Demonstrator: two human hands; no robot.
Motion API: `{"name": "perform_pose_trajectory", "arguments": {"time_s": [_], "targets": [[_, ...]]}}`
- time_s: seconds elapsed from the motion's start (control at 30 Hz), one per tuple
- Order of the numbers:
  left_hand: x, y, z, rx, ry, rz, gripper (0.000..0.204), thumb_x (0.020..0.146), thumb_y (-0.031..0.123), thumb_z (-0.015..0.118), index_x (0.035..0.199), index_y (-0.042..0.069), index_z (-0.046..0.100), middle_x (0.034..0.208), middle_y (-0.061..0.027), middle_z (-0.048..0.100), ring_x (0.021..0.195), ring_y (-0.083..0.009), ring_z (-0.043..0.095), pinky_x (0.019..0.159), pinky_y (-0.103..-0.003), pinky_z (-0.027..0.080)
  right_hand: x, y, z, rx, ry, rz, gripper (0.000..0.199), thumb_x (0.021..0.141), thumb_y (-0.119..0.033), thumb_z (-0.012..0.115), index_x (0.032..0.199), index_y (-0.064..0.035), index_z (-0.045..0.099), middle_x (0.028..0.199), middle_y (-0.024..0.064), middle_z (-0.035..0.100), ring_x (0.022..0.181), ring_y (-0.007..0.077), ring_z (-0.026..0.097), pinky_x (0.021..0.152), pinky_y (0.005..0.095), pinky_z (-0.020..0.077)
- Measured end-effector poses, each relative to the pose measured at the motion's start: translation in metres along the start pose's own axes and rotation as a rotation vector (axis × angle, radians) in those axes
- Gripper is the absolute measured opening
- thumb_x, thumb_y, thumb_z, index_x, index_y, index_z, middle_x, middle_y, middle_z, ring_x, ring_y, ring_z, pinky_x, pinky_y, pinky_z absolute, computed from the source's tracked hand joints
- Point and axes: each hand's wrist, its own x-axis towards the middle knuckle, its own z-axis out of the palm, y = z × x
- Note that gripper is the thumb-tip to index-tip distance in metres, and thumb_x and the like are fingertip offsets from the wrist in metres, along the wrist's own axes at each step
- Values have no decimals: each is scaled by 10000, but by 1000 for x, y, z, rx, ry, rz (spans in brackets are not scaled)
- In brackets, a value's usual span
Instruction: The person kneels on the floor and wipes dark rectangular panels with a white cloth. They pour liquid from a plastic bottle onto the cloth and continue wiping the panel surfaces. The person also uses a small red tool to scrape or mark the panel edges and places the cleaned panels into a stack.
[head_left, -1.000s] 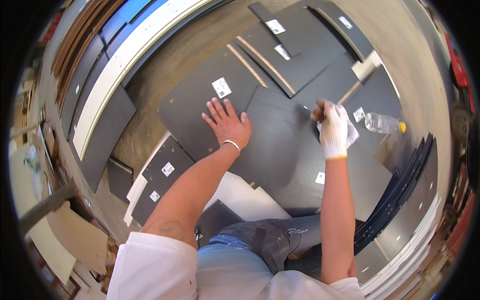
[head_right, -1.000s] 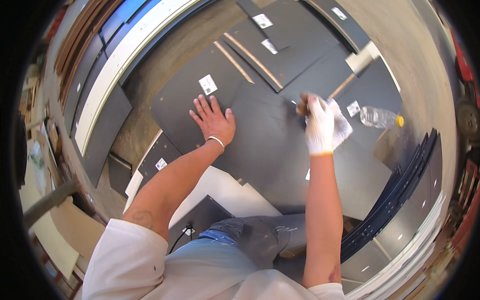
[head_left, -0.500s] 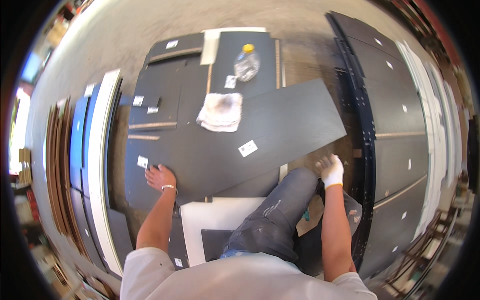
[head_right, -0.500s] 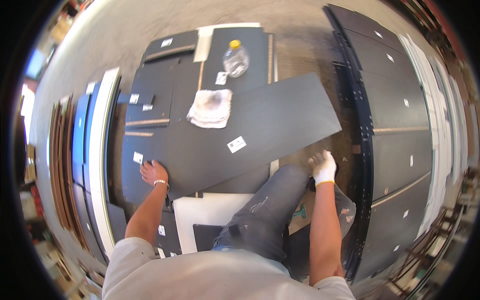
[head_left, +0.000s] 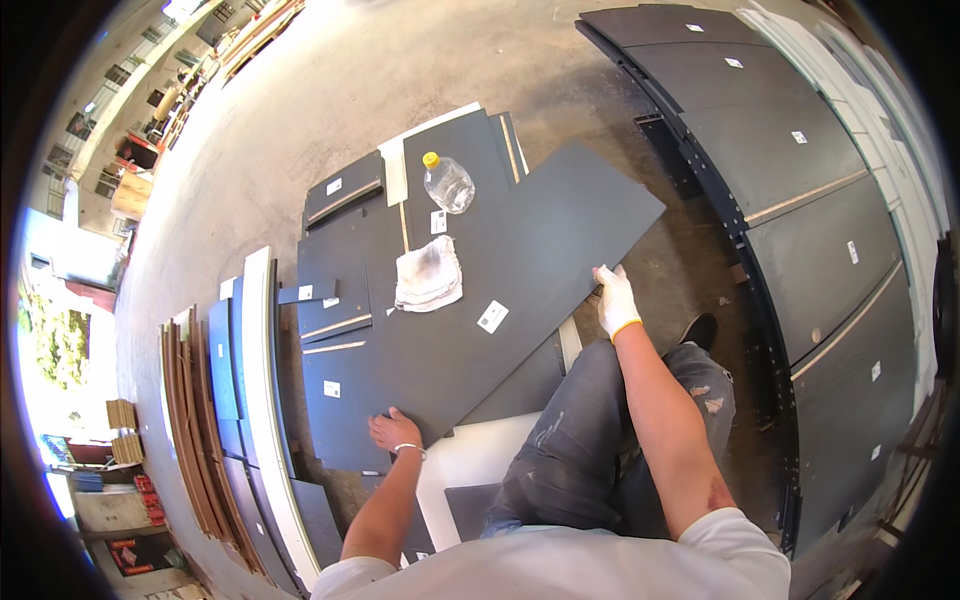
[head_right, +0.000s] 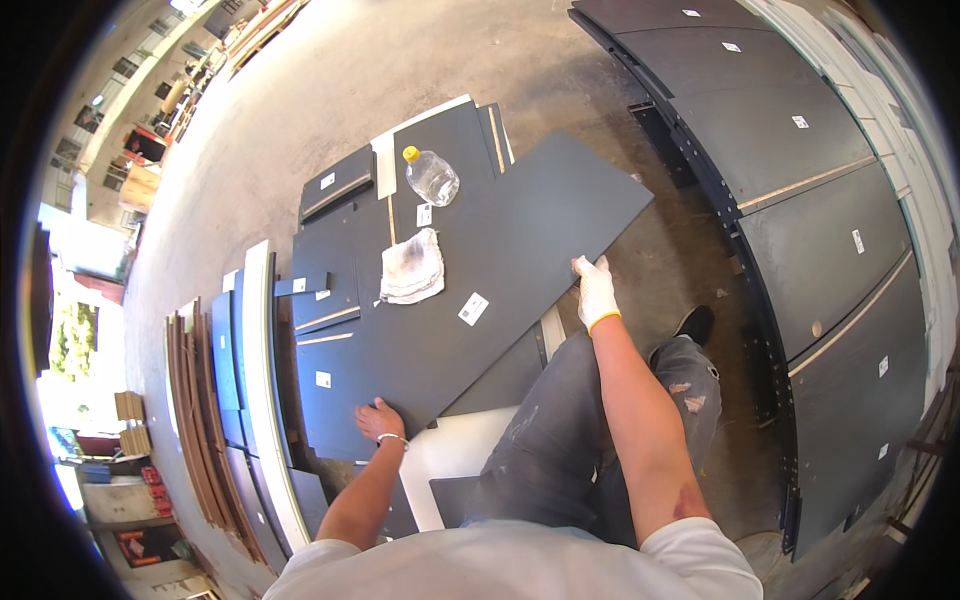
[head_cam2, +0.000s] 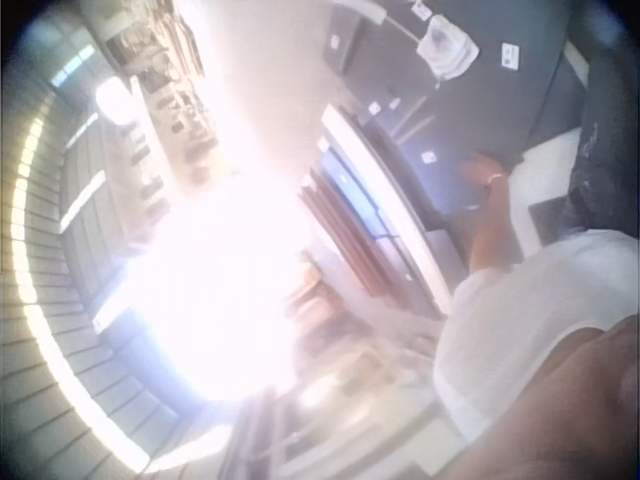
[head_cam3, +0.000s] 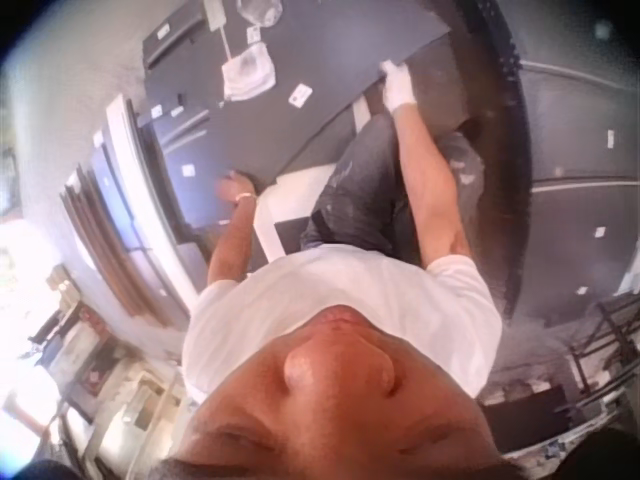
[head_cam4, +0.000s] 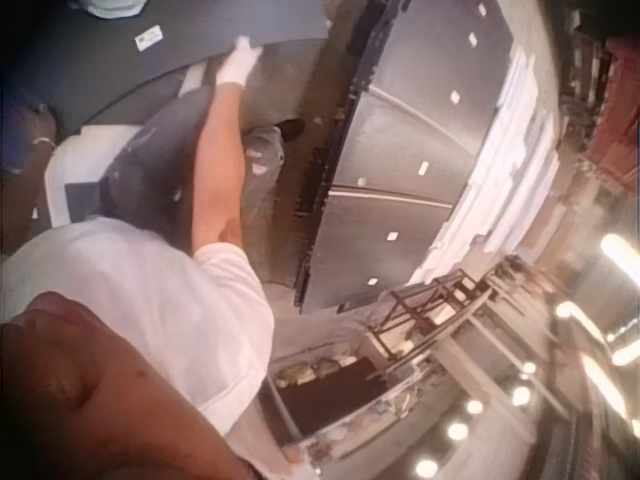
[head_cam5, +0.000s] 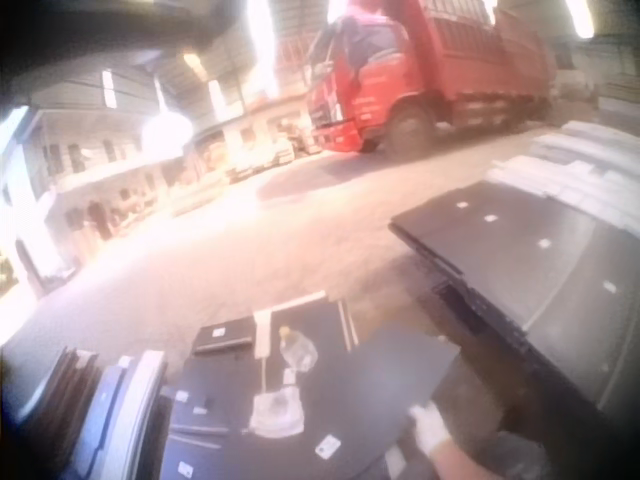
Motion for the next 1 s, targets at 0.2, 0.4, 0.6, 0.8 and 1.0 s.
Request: {"name": "perform_pose_trajectory", "arguments": {"time_s": [0.2,0.4,0.6,0.8,1.0], "targets": [[-53,11,0,-31,-136,-102,536,982,457,685,1159,-45,624,1269,-246,553,1229,-444,547,983,-570,498,18,13,22,14,-77,-8,746,955,-66,617,1606,84,285,1399,157,566,1267,232,557,1145,351,391],[-90,19,-17,-525,-524,-307,515,999,321,734,1226,-106,557,1016,-285,647,777,-424,694,663,-530,599,32,9,27,-8,-80,35,868,923,-28,608,1655,90,156,1575,237,467,1439,265,471,1203,334,328],[-87,32,-41,-775,-868,-573,566,1040,320,686,1315,-135,491,1073,-294,653,810,-463,728,684,-540,658,49,18,27,5,-247,69,840,943,-74,595,1638,124,167,1555,203,479,1305,212,517,1188,308,331],[-76,33,-39,-858,-1041,-658,565,1094,369,585,1372,-115,496,1315,-343,615,1198,-481,648,999,-585,581,44,24,32,-189,-420,142,817,984,-190,577,1631,123,188,1662,246,381,1528,279,394,1267,332,246],[-87,59,-42,-878,-1067,-748,592,1096,375,581,1361,-145,484,1351,-347,595,1286,-462,607,1081,-561,547,10,2,33,-376,-595,199,750,993,-152,568,1620,110,252,1660,247,366,1547,276,366,1252,326,283]]}}
